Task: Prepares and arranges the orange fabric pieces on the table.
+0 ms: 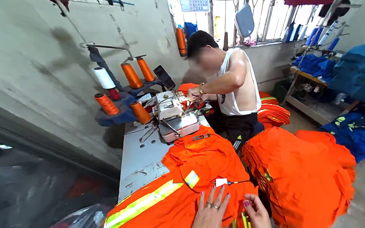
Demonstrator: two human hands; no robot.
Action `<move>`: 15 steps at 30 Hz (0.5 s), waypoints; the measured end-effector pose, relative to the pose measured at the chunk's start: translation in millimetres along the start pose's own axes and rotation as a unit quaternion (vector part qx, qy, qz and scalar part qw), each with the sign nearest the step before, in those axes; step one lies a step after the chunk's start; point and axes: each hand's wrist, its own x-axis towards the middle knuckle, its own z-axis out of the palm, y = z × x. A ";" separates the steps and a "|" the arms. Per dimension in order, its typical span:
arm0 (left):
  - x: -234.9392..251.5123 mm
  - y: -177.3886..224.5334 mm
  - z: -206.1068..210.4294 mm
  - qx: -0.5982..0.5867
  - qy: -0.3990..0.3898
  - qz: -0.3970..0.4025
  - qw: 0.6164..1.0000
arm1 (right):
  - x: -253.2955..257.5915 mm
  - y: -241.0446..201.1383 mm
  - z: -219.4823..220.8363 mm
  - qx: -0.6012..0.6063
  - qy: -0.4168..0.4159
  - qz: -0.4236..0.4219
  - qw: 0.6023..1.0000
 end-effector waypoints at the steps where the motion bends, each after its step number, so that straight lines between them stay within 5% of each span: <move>1: 0.6 -3.0 4.1 0.011 -0.011 -0.011 1.000 | -2.0 10.2 -2.6 -0.005 -0.010 0.036 0.999; 7: 0.5 -19.2 -6.9 0.002 -0.028 0.000 1.000 | 12.5 35.6 11.7 0.074 -0.046 0.154 0.984; 15: 4.8 20.0 -30.7 -0.022 -0.045 -0.075 0.996 | 34.6 -21.9 23.0 -0.005 -0.151 0.276 0.949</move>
